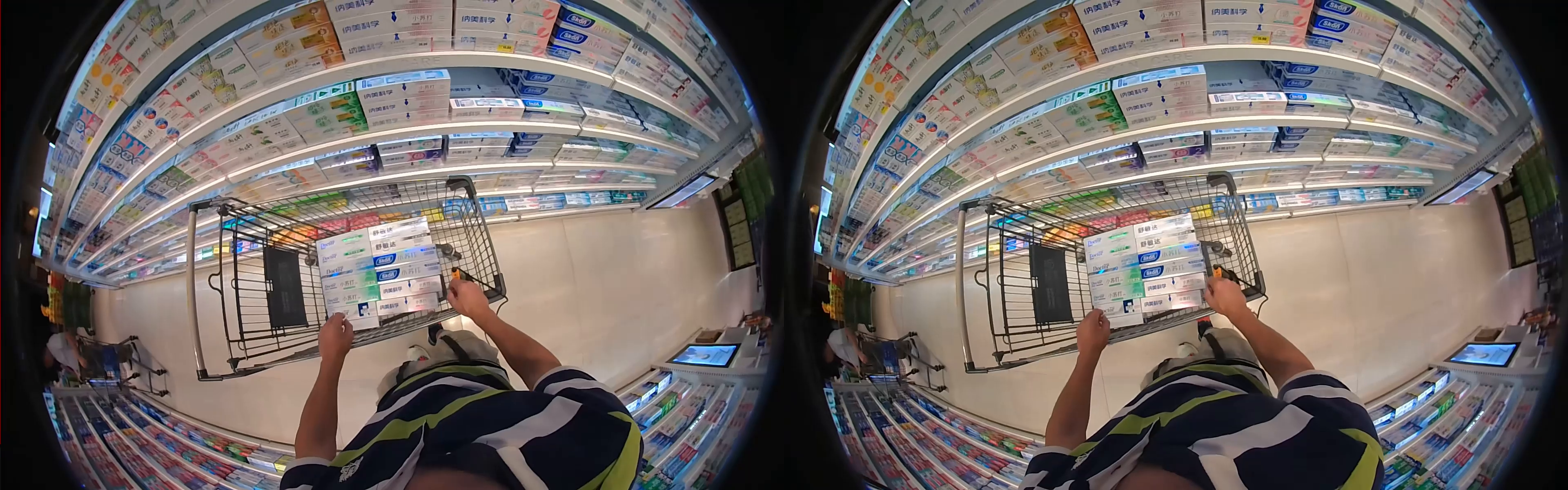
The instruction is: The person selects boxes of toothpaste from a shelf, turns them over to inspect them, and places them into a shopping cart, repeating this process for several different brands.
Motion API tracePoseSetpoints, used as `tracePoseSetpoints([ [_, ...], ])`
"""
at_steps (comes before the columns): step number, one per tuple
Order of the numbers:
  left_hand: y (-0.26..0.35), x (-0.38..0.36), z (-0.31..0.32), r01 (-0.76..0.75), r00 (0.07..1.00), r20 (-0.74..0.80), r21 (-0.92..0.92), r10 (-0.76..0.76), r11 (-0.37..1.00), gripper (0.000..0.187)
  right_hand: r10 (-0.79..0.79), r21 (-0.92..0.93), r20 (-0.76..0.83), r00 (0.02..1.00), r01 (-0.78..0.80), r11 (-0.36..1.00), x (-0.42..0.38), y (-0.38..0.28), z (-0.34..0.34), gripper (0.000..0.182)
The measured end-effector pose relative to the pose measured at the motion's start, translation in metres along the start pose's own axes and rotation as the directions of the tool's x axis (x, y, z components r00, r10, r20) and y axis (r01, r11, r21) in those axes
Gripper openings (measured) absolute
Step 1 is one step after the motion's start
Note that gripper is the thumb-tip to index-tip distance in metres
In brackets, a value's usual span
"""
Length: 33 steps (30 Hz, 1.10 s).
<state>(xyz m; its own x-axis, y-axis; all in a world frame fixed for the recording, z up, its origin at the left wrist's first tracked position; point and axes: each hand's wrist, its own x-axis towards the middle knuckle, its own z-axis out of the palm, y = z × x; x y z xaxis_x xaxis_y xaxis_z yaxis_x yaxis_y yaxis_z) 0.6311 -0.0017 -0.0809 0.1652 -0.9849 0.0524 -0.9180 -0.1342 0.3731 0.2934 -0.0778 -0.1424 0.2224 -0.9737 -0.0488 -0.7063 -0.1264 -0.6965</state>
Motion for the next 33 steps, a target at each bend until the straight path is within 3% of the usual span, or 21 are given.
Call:
tracePoseSetpoints([
  [10, -0.009, 0.002, 0.007, 0.029, 0.996, 0.083, 0.119, -0.039, 0.992, 0.014, -0.086, 0.004, 0.038, 0.996, 0.086, 0.996, 0.006, 0.015, 0.015, 0.018],
  [20, -0.008, 0.006, 0.006, 0.075, 0.989, 0.121, 0.122, -0.090, 0.990, 0.012, -0.058, 0.102, 0.312, 0.948, 0.027, 0.994, 0.018, 0.017, 0.004, 0.021],
  [21, -0.007, 0.007, 0.006, 0.076, 0.989, 0.117, 0.125, -0.091, 0.989, 0.012, -0.168, 0.189, 0.303, 0.938, 0.113, 0.975, 0.017, 0.004, -0.017, 0.024],
  [23, -0.007, 0.005, 0.007, 0.087, 0.989, 0.110, 0.108, -0.099, 0.990, 0.012, -0.385, 0.330, 0.215, 0.897, 0.304, 0.894, 0.026, 0.000, -0.028, 0.033],
  [25, -0.004, 0.005, 0.005, 0.072, 0.991, 0.110, 0.089, -0.081, 0.993, 0.012, -0.403, 0.348, 0.121, 0.907, 0.341, 0.873, 0.052, -0.031, -0.082, 0.034],
  [28, -0.004, 0.005, 0.007, 0.052, 0.993, 0.097, 0.082, -0.060, 0.995, 0.011, -0.438, 0.259, -0.196, 0.877, 0.478, 0.840, 0.112, -0.051, -0.152, 0.037],
  [30, -0.003, 0.004, 0.005, 0.025, 0.995, 0.093, 0.062, -0.031, 0.998, 0.011, -0.367, 0.234, -0.362, 0.857, 0.465, 0.854, 0.157, -0.053, -0.190, 0.046],
  [33, -0.004, 0.004, 0.006, 0.021, 0.998, 0.053, 0.034, -0.023, 0.999, 0.010, -0.218, 0.347, -0.452, 0.865, 0.396, 0.850, 0.239, -0.023, -0.213, 0.069],
])
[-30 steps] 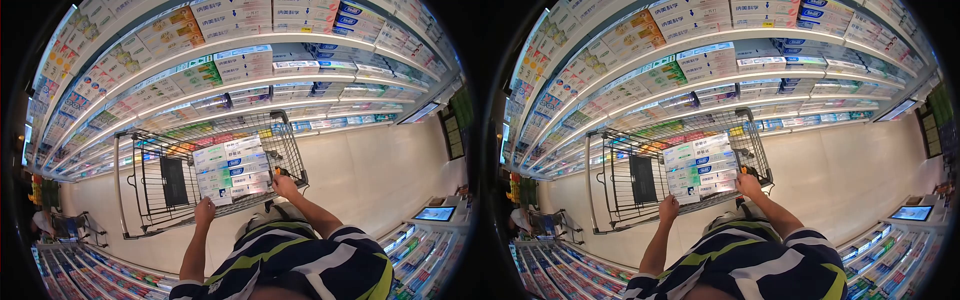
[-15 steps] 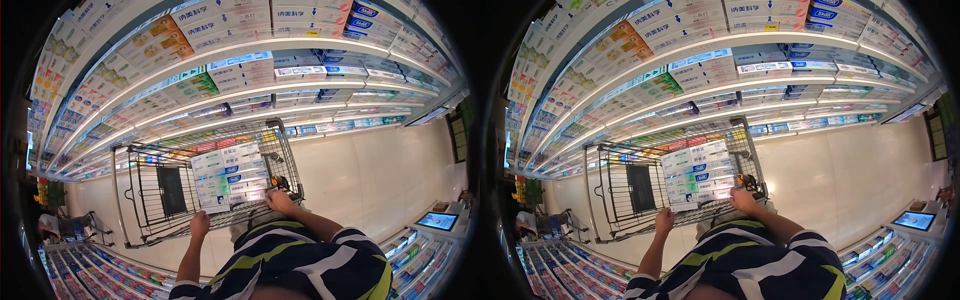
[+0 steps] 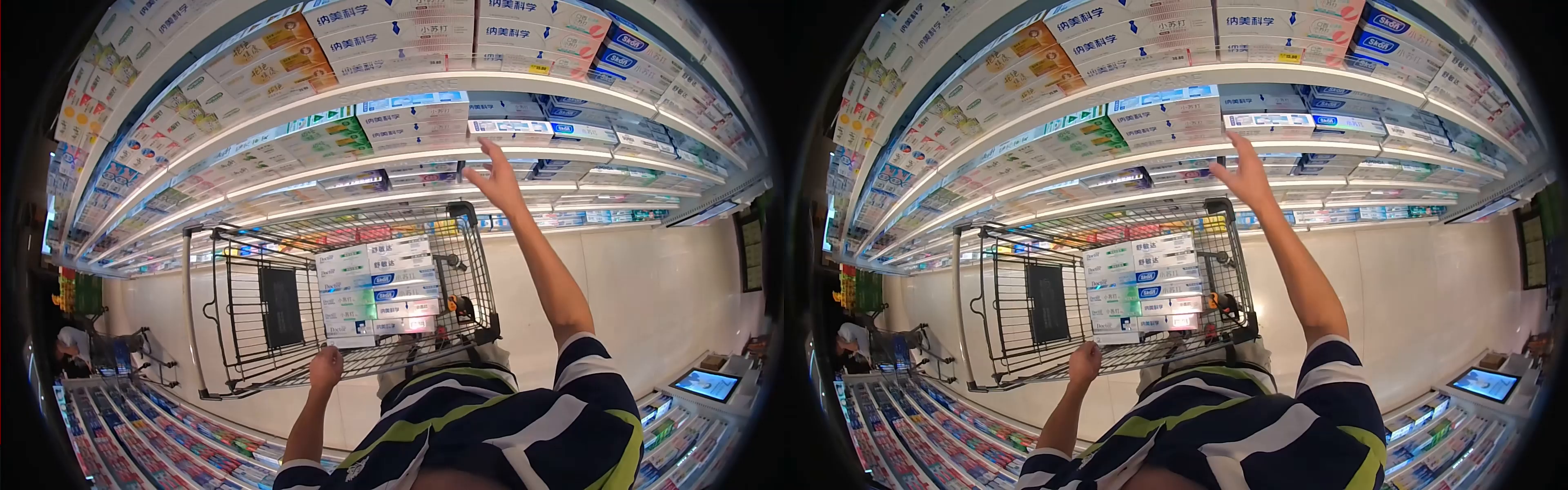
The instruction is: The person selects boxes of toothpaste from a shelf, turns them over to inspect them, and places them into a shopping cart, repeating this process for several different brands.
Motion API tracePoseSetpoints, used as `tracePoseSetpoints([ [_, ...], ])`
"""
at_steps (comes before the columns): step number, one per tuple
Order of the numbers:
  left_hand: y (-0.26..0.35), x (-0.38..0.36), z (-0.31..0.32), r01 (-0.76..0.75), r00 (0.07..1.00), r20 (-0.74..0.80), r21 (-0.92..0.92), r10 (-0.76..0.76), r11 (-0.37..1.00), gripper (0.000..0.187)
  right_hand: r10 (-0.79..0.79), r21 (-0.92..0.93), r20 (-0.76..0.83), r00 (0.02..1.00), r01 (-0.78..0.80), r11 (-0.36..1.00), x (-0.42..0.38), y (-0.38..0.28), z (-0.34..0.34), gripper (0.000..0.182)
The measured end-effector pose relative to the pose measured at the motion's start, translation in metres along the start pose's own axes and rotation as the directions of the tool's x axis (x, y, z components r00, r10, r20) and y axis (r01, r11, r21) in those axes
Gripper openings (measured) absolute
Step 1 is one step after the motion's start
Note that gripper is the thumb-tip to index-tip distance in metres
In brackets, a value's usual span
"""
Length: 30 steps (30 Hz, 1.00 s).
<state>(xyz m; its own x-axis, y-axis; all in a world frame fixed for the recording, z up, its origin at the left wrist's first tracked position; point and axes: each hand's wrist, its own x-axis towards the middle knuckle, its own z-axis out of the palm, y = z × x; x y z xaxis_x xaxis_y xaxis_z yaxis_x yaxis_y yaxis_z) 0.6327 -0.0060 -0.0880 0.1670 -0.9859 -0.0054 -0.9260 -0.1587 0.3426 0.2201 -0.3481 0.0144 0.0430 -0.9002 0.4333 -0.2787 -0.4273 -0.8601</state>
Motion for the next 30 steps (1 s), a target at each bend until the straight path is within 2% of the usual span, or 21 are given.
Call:
tracePoseSetpoints([
  [1, 0.000, 0.000, 0.000, -0.002, 1.000, -0.013, -0.006, 0.002, 1.000, 0.009, 0.009, 0.015, -0.024, 1.000, -0.009, 1.000, 0.021, 0.018, -0.002, 0.076],
  [4, 0.000, 0.000, -0.003, 0.010, 1.000, 0.018, 0.001, -0.010, 1.000, 0.009, 0.019, -0.078, 0.032, 0.999, -0.017, 0.997, 0.074, 0.037, -0.013, 0.091],
  [7, -0.001, 0.000, -0.001, 0.021, 1.000, 0.018, 0.021, -0.021, 1.000, 0.009, -0.033, -0.088, 0.040, 0.999, 0.036, 0.995, 0.109, 0.042, -0.012, 0.092],
  [8, -0.003, -0.001, 0.002, 0.030, 0.999, 0.014, 0.014, -0.030, 0.999, 0.009, -0.111, -0.085, 0.052, 0.992, 0.115, 0.990, 0.120, 0.046, -0.011, 0.089],
  [11, -0.009, -0.004, 0.005, 0.023, 0.999, -0.038, -0.051, -0.025, 0.998, 0.008, -0.119, -0.023, 0.152, 0.981, 0.124, 0.992, 0.138, 0.049, -0.009, 0.084],
  [12, -0.008, -0.003, 0.005, 0.008, 0.999, -0.048, -0.054, -0.011, 0.998, 0.009, -0.060, -0.048, 0.113, 0.992, 0.065, 0.997, 0.139, 0.046, -0.007, 0.081],
  [13, -0.008, -0.002, 0.005, -0.008, 0.998, -0.058, -0.058, 0.004, 0.998, 0.009, -0.064, -0.047, 0.114, 0.991, 0.070, 0.996, 0.141, 0.043, -0.006, 0.081],
  [15, -0.008, -0.002, 0.004, -0.005, 0.998, -0.058, -0.065, 0.002, 0.998, 0.009, -0.013, 0.011, 0.171, 0.985, 0.011, 1.000, 0.145, 0.041, -0.005, 0.079],
  [18, -0.009, -0.003, 0.006, -0.008, 0.998, -0.068, -0.072, 0.003, 0.997, 0.010, 0.036, -0.006, 0.180, 0.983, -0.036, 0.999, 0.147, 0.040, -0.005, 0.076],
  [21, -0.012, -0.002, 0.006, -0.006, 0.998, -0.059, -0.060, 0.002, 0.998, 0.009, -0.025, 0.015, 0.148, 0.989, 0.023, 1.000, 0.142, 0.038, -0.004, 0.072],
  [25, -0.013, -0.002, 0.007, -0.007, 0.999, -0.037, -0.049, 0.005, 0.999, 0.009, -0.002, 0.085, 0.192, 0.981, -0.014, 0.996, 0.127, 0.037, -0.006, 0.062],
  [28, -0.015, -0.002, 0.008, -0.001, 1.000, -0.006, -0.042, 0.001, 0.999, 0.010, -0.042, 0.266, 0.044, 0.998, 0.029, 0.964, 0.101, 0.031, 0.003, 0.045],
  [29, -0.015, -0.001, 0.008, -0.004, 1.000, -0.003, -0.041, 0.004, 0.999, 0.010, -0.039, 0.265, 0.041, 0.998, 0.027, 0.964, 0.096, 0.027, 0.006, 0.045],
  [30, -0.014, -0.001, 0.008, -0.011, 1.000, 0.001, -0.038, 0.011, 0.999, 0.010, -0.054, 0.292, -0.030, 0.998, 0.061, 0.954, 0.090, 0.025, 0.009, 0.044],
])
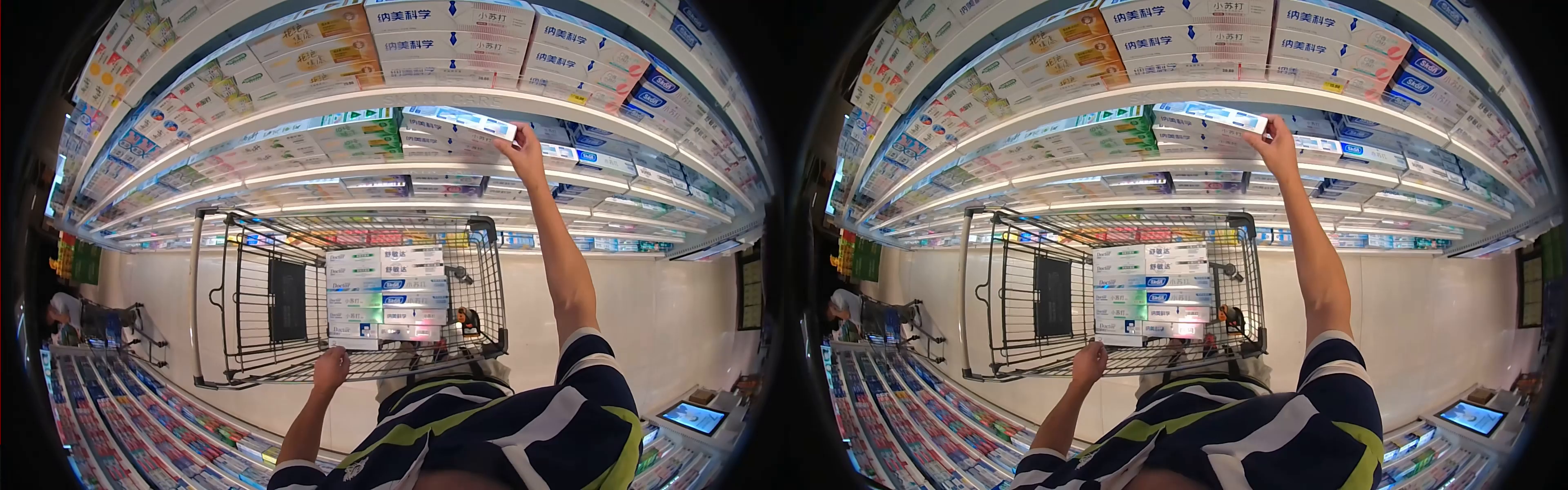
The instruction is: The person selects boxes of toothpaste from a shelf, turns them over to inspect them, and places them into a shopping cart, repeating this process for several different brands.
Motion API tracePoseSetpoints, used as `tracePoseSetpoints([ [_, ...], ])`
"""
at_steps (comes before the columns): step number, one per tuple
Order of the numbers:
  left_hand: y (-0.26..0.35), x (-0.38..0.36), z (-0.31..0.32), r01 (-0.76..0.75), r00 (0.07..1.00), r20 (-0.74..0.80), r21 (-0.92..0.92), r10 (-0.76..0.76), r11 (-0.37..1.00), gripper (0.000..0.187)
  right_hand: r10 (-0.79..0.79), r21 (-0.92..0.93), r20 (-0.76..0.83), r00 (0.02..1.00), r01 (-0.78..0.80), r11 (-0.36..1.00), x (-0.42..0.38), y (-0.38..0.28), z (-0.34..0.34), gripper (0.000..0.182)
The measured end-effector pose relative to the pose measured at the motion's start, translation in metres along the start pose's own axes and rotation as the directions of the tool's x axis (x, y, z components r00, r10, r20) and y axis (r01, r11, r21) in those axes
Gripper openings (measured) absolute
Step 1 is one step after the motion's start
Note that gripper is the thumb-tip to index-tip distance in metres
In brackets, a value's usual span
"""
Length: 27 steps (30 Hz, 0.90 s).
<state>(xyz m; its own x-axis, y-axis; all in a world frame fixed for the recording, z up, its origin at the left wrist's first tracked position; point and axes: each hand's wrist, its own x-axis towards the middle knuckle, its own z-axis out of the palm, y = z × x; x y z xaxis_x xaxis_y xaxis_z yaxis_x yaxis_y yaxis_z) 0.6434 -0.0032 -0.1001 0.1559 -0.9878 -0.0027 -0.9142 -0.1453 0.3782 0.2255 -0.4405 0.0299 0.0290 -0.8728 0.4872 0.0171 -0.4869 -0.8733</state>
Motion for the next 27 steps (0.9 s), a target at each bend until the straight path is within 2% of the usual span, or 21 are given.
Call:
tracePoseSetpoints([
  [2, 0.000, 0.000, -0.003, -0.014, 1.000, 0.010, 0.011, 0.014, 1.000, 0.010, -0.086, 0.014, -0.121, 0.989, 0.088, 0.996, -0.006, -0.002, 0.005, 0.040],
  [3, 0.001, 0.000, -0.005, -0.008, 1.000, 0.028, -0.009, 0.008, 1.000, 0.010, -0.084, 0.015, -0.130, 0.988, 0.086, 0.996, -0.008, -0.001, 0.004, 0.040],
  [5, 0.003, 0.001, -0.006, -0.007, 0.999, 0.049, -0.026, 0.008, 1.000, 0.010, 0.031, 0.076, -0.165, 0.986, -0.019, 0.997, -0.014, 0.000, 0.000, 0.039],
  [7, 0.006, 0.002, -0.006, -0.023, 1.000, 0.016, -0.051, 0.024, 0.998, 0.011, 0.063, 0.142, -0.183, 0.981, -0.037, 0.989, -0.032, -0.005, -0.004, 0.038],
  [8, 0.009, 0.005, -0.005, -0.025, 0.999, 0.018, -0.050, 0.026, 0.998, 0.011, 0.119, 0.262, -0.172, 0.978, -0.071, 0.962, -0.045, -0.012, -0.007, 0.038],
  [9, 0.021, 0.012, -0.008, -0.040, 0.999, -0.019, -0.123, 0.038, 0.992, 0.014, 0.175, 0.378, -0.151, 0.973, -0.106, 0.920, -0.058, -0.021, -0.008, 0.038],
  [10, 0.036, 0.020, -0.010, -0.052, 0.998, -0.055, -0.197, 0.042, 0.979, 0.017, 0.180, 0.376, -0.148, 0.973, -0.113, 0.920, -0.072, -0.029, -0.009, 0.038],
  [11, 0.055, 0.031, -0.013, -0.019, 0.998, -0.064, -0.258, 0.002, 0.966, 0.022, 0.253, 0.443, -0.114, 0.961, -0.178, 0.878, -0.087, -0.039, -0.010, 0.040],
  [12, 0.073, 0.045, -0.012, -0.070, 0.989, -0.149, -0.323, 0.022, 0.944, 0.022, 0.328, 0.505, -0.073, 0.942, -0.249, 0.827, -0.103, -0.046, -0.010, 0.042],
  [13, 0.099, 0.059, -0.020, -0.053, 0.986, -0.166, -0.410, -0.017, 0.911, 0.024, 0.407, 0.559, -0.026, 0.913, -0.325, 0.763, -0.118, -0.049, -0.011, 0.044],
  [14, 0.112, 0.074, -0.020, 0.052, 0.996, -0.029, -0.619, -0.090, 0.784, 0.035, 0.408, 0.579, 0.020, 0.913, -0.343, 0.739, -0.134, -0.047, -0.012, 0.049],
  [15, 0.135, 0.089, -0.028, 0.112, 0.992, 0.057, -0.795, -0.110, 0.597, 0.048, 0.442, 0.572, 0.028, 0.897, -0.377, 0.728, -0.150, -0.050, -0.010, 0.049],
  [16, 0.160, 0.104, -0.036, 0.111, 0.991, 0.075, -0.926, -0.111, 0.362, 0.055, 0.476, 0.565, 0.073, 0.876, -0.429, 0.704, -0.164, -0.056, -0.007, 0.051],
  [17, 0.182, 0.114, -0.048, 0.165, 0.981, 0.148, -0.976, -0.123, 0.145, 0.055, 0.508, 0.558, 0.114, 0.854, -0.478, 0.678, -0.178, -0.064, -0.004, 0.053],
  [19, 0.197, 0.132, -0.060, 0.146, 0.989, 0.145, -0.985, 0.016, -0.092, 0.045, 0.556, 0.555, 0.133, 0.821, -0.526, 0.644, -0.199, -0.075, 0.005, 0.054],
  [21, 0.195, 0.141, -0.059, 0.174, 0.982, 0.168, -0.982, 0.086, -0.068, 0.038, 0.569, 0.521, 0.149, 0.808, -0.554, 0.649, -0.213, -0.080, 0.008, 0.054],
  [22, 0.197, 0.143, -0.059, 0.176, 0.982, 0.172, -0.983, 0.074, -0.048, 0.031, 0.585, 0.506, 0.162, 0.795, -0.576, 0.642, -0.217, -0.081, 0.008, 0.054],
  [25, 0.194, 0.137, -0.053, 0.213, 0.977, 0.210, -0.976, 0.046, -0.055, 0.034, 0.584, 0.556, 0.238, 0.776, -0.602, 0.573, -0.222, -0.091, 0.007, 0.046],
  [27, 0.192, 0.133, -0.051, 0.251, 0.968, 0.250, -0.967, 0.026, -0.055, 0.036, 0.574, 0.516, 0.253, 0.779, -0.610, 0.601, -0.227, -0.091, 0.007, 0.051],
])
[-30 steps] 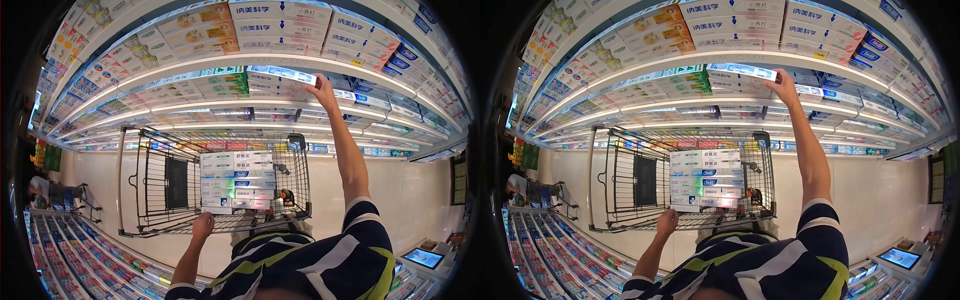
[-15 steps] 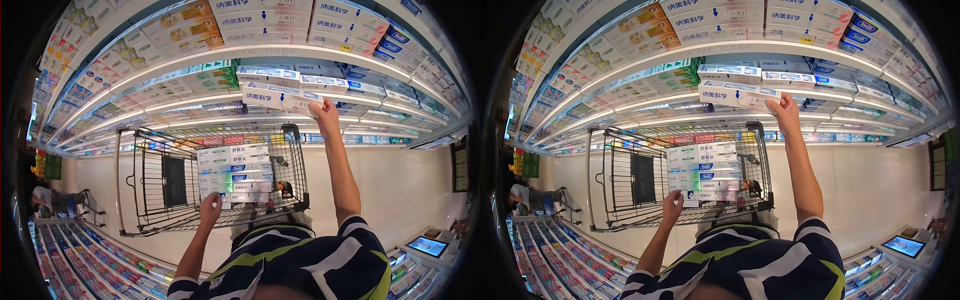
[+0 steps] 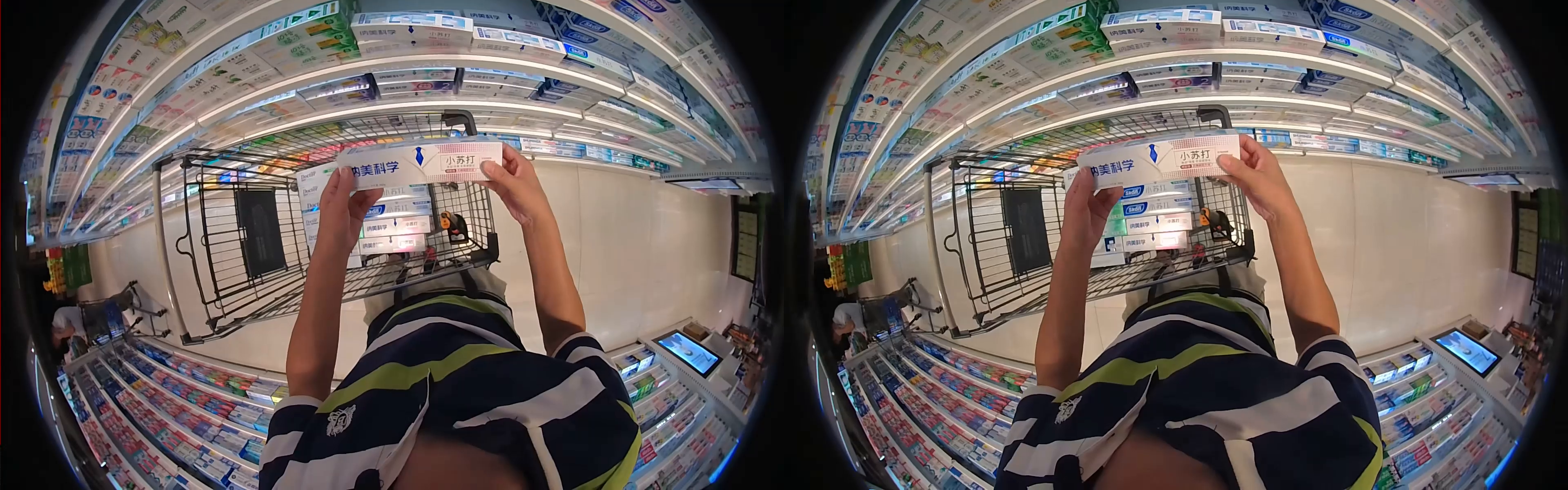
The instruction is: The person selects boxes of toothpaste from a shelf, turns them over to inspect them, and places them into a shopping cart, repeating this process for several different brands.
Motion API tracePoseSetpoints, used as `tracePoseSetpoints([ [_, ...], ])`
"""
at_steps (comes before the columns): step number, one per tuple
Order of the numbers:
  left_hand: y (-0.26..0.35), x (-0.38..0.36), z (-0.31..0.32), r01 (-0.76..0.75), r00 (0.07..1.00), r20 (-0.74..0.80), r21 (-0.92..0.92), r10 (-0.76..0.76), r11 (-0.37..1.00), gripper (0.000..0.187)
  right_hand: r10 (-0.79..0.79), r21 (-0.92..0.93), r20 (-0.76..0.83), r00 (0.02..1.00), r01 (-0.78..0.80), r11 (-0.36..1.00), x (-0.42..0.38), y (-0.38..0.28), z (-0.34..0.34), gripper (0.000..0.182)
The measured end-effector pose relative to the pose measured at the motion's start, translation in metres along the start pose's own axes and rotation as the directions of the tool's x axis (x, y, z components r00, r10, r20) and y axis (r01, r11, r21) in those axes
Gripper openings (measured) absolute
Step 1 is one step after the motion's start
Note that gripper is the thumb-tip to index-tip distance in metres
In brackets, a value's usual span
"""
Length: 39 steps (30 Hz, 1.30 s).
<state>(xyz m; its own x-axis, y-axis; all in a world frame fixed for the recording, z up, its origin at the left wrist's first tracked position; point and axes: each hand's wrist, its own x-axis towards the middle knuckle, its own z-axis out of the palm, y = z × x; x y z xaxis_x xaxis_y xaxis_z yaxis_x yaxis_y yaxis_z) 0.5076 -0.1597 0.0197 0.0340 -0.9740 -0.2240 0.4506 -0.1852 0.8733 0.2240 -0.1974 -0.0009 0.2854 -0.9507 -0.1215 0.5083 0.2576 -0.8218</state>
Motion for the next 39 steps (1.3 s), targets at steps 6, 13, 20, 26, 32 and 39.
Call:
tracePoseSetpoints([
  [6, 0.011, -0.002, 0.003, 0.157, 0.985, -0.076, -0.010, -0.158, 0.988, 0.063, 0.085, -0.392, 0.078, 0.993, -0.048, 0.919, -0.007, -0.017, 0.005, 0.058],
  [13, 0.035, 0.006, 0.002, -0.067, 0.991, 0.108, -0.078, 0.076, 0.995, 0.077, 0.016, 0.003, 0.179, 0.984, -0.016, 1.000, -0.004, -0.033, 0.022, 0.045],
  [20, 0.036, 0.010, 0.001, -0.211, 0.974, 0.013, -0.295, 0.224, 0.932, 0.042, -0.192, -0.243, 0.152, 0.969, 0.225, 0.943, -0.023, -0.028, 0.060, 0.063],
  [26, 0.010, -0.005, 0.019, -0.184, 0.983, -0.101, -0.560, 0.154, 0.808, 0.055, -0.399, -0.483, 0.184, 0.898, 0.436, 0.759, -0.038, 0.025, 0.099, 0.069],
  [32, 0.011, -0.031, -0.009, -0.005, 0.990, -0.111, -0.639, -0.085, 0.769, 0.052, -0.440, -0.699, 0.617, 0.652, 0.712, 0.074, -0.060, 0.070, 0.140, 0.063],
  [39, 0.016, -0.062, -0.066, 0.070, 0.997, 0.007, -0.515, -0.077, 0.854, 0.045, -0.258, -0.751, 0.442, 0.859, 0.512, 0.417, -0.093, 0.092, 0.186, 0.064],
])
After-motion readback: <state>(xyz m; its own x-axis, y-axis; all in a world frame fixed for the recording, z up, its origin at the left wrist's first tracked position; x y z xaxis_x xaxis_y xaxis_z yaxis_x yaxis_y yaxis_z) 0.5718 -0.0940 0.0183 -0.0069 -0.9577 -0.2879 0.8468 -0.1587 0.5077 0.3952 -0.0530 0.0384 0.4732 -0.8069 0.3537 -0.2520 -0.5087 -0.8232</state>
